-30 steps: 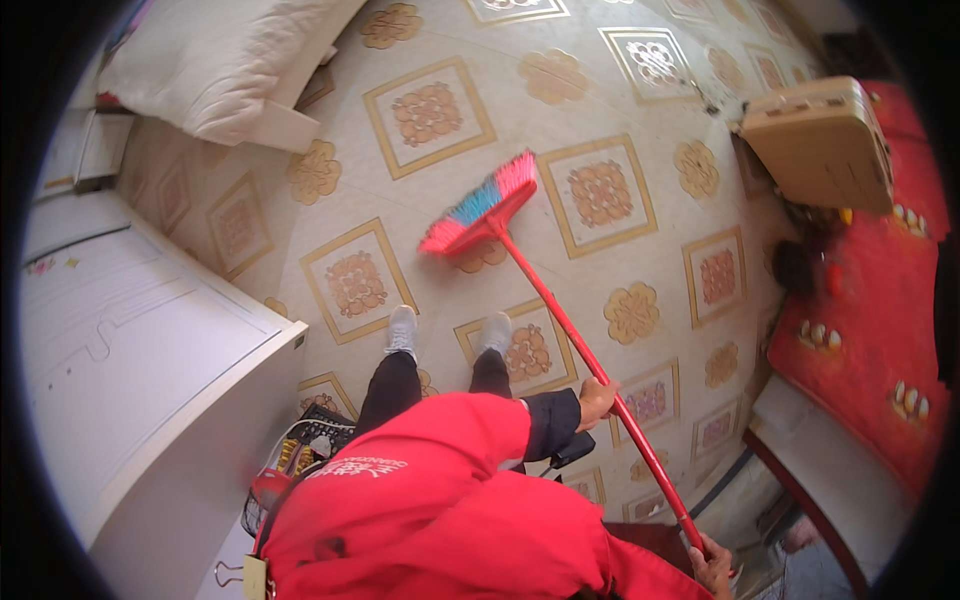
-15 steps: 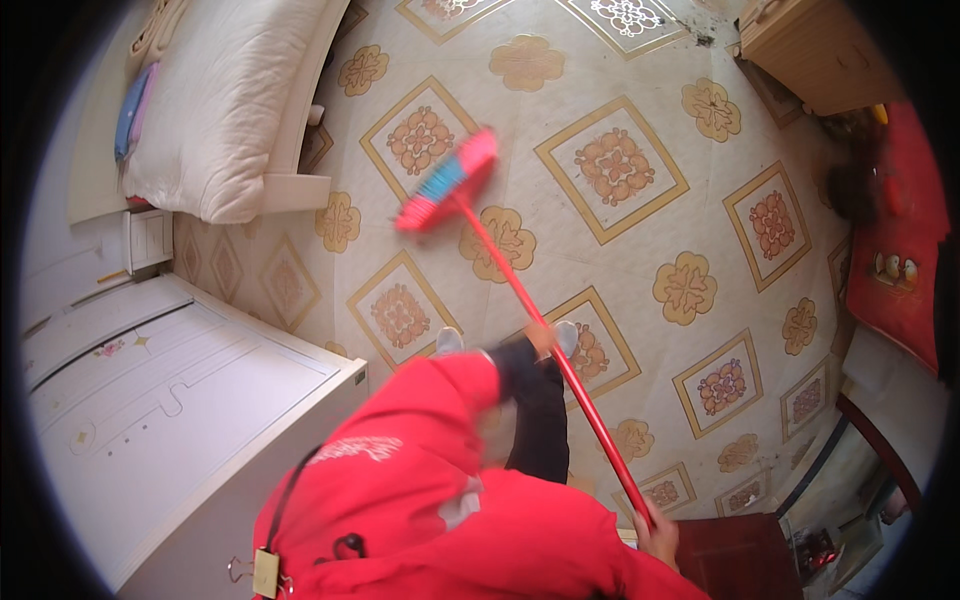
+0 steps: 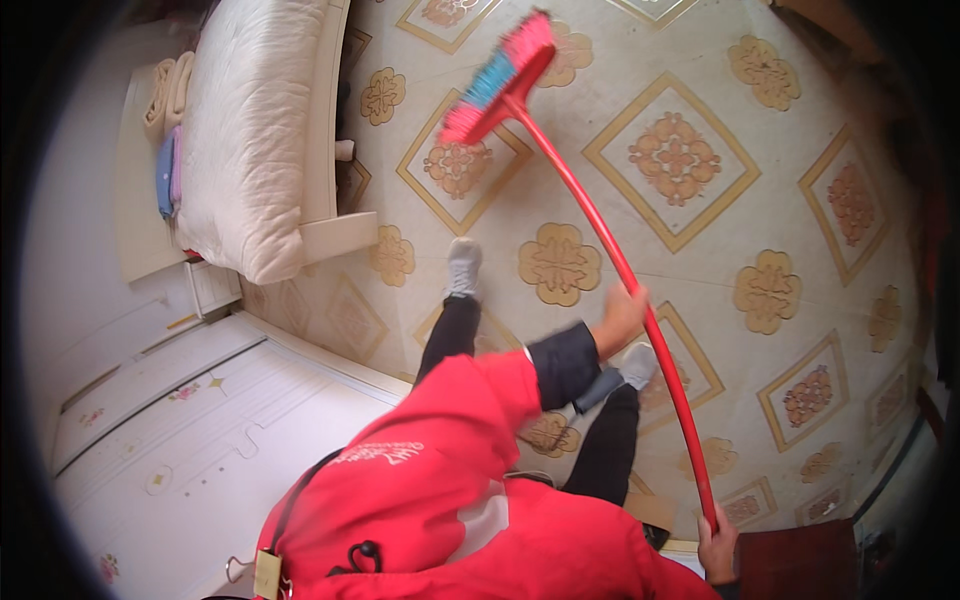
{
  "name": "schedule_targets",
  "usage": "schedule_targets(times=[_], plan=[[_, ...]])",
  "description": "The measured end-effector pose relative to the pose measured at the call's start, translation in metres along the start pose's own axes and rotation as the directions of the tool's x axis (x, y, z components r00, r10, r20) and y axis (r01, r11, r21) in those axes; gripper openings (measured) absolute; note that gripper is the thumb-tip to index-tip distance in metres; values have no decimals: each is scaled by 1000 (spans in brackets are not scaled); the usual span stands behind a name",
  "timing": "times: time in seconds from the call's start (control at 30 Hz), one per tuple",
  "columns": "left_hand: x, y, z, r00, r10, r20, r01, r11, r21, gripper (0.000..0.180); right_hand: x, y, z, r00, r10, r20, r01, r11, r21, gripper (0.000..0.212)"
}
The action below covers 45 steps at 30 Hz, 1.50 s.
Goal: The person sweeps a tiled floor with a red broom, moving around furniture and a bed to gather debris. They sweep near a door and along walls, occasionally adjusting their grip on the broom.
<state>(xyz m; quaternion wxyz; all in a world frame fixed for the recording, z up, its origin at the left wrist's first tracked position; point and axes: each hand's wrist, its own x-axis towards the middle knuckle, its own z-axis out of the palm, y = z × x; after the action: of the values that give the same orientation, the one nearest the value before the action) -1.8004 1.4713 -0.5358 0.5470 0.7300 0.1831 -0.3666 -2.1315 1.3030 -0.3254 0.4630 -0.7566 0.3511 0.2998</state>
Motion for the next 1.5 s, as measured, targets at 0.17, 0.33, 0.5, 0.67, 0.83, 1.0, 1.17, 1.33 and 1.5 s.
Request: schedule_targets(times=[0.17, 0.33, 0.5, 0.67, 0.83, 1.0, 1.17, 1.33, 1.5], plan=[[148, 3, -185, 994, -62, -88, 60, 998, -23, 16, 148, -82, 139, 977, -211, 37, 200, 959, 201, 39], [239, 17, -350, 939, -70, -338, 88, 995, 38, 17, 253, -209, 258, 952, -305, 24, 291, 929, 229, 38], [295, 12, -435, 858, -30, -513, 145, 972, 186, 24, 307, -282, 321, 951, -308, 43, 302, 948, 99, 37], [238, -33, -341, 948, 52, -313, 50, 950, 310, 28, 259, -216, 265, 980, -196, 32, 190, 972, 140, 36], [208, -7, -265, 997, -63, -33, 65, 997, 48, 18, 247, -187, 230, 982, -179, -61, 188, 965, 184, 38], [369, 112, -385, 889, 320, -329, -246, 937, 249, 23, 406, -344, 311, 948, -311, -62, 312, 880, 358, 44], [437, 158, -482, 807, 302, -507, 136, 741, 658, 24, 475, -482, 380, 928, -371, -32, 364, 884, 293, 38], [391, 99, -424, 884, 251, -395, 82, 747, 660, 28, 400, -388, 328, 946, -321, -40, 322, 925, 202, 40], [316, 36, -333, 921, -38, -388, 125, 972, 201, 21, 256, -243, 231, 983, -164, 77, 153, 980, 129, 41]])
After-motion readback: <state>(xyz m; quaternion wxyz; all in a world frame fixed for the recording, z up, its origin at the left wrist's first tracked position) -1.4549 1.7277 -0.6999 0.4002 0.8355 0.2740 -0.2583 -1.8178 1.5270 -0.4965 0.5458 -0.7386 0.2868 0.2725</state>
